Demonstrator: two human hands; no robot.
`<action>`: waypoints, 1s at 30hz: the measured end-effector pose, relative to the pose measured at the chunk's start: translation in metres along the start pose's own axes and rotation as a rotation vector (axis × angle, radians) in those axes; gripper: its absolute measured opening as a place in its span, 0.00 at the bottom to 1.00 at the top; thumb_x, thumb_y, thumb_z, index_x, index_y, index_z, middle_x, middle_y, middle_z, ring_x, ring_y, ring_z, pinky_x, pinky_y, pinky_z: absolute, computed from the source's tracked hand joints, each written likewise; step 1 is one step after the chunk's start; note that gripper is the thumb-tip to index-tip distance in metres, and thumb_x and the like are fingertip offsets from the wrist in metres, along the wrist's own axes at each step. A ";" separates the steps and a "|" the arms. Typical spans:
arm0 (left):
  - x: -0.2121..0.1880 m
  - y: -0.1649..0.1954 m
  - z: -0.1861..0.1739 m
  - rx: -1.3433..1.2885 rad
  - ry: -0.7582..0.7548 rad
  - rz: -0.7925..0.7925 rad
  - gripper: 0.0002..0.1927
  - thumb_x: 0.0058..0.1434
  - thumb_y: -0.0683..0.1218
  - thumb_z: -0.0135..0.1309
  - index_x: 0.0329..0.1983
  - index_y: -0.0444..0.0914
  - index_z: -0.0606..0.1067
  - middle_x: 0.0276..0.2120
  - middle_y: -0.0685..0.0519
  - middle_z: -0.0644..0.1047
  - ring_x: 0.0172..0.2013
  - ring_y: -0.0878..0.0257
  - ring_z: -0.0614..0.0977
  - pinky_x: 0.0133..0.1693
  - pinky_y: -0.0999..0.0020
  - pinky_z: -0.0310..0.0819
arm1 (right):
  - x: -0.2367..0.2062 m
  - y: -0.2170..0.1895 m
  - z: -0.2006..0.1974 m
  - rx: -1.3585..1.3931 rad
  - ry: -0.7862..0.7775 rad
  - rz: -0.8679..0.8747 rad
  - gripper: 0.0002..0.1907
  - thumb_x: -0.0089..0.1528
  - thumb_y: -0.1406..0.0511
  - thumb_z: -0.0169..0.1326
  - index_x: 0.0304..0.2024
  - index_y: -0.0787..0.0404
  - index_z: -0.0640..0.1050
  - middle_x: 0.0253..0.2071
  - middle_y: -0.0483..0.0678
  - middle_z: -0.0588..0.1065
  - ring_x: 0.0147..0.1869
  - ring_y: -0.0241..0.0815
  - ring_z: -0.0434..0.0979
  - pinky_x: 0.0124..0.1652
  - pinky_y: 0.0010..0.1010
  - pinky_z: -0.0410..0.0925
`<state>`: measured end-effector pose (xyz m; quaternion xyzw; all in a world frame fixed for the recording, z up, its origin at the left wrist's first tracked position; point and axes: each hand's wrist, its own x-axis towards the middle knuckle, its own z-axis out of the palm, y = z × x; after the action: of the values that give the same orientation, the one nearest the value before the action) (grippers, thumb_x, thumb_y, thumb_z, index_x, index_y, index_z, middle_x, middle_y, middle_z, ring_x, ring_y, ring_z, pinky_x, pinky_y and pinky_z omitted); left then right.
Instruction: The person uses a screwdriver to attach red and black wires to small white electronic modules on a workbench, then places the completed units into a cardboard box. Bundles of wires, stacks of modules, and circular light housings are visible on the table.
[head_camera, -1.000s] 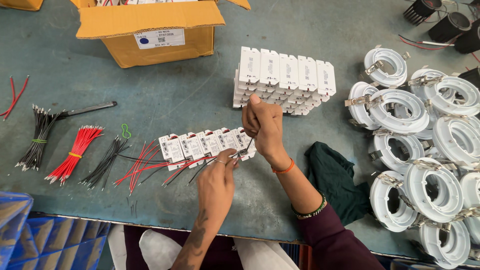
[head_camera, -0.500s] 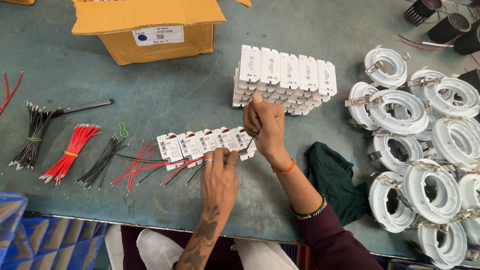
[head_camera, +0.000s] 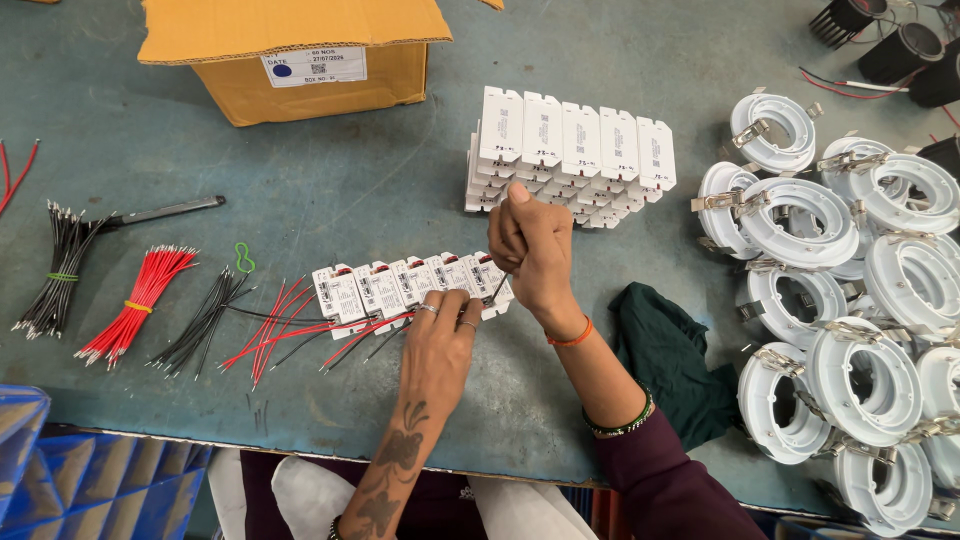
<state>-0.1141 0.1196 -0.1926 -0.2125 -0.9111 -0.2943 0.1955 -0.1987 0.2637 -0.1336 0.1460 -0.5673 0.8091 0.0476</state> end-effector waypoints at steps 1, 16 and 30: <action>0.001 -0.001 0.000 0.003 0.002 0.019 0.18 0.51 0.34 0.56 0.47 0.28 0.79 0.45 0.47 0.76 0.46 0.53 0.76 0.45 0.59 0.75 | 0.000 0.000 -0.001 0.005 -0.001 0.002 0.31 0.74 0.56 0.44 0.16 0.59 0.58 0.14 0.44 0.58 0.17 0.30 0.46 0.18 0.26 0.44; 0.015 -0.017 0.006 0.051 -0.040 0.225 0.17 0.49 0.34 0.57 0.44 0.27 0.78 0.41 0.46 0.75 0.44 0.53 0.76 0.42 0.61 0.76 | 0.002 0.000 0.000 0.027 -0.011 0.006 0.32 0.74 0.57 0.43 0.15 0.59 0.57 0.15 0.44 0.57 0.18 0.30 0.46 0.19 0.26 0.43; -0.002 -0.016 0.019 -0.023 0.075 0.152 0.17 0.51 0.34 0.56 0.46 0.27 0.78 0.44 0.46 0.76 0.43 0.53 0.77 0.41 0.61 0.76 | 0.000 0.006 0.000 0.033 -0.012 -0.005 0.31 0.75 0.57 0.42 0.16 0.59 0.57 0.16 0.43 0.56 0.20 0.31 0.47 0.19 0.25 0.43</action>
<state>-0.1247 0.1185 -0.2153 -0.2723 -0.8809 -0.2968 0.2487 -0.2000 0.2611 -0.1393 0.1530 -0.5537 0.8174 0.0436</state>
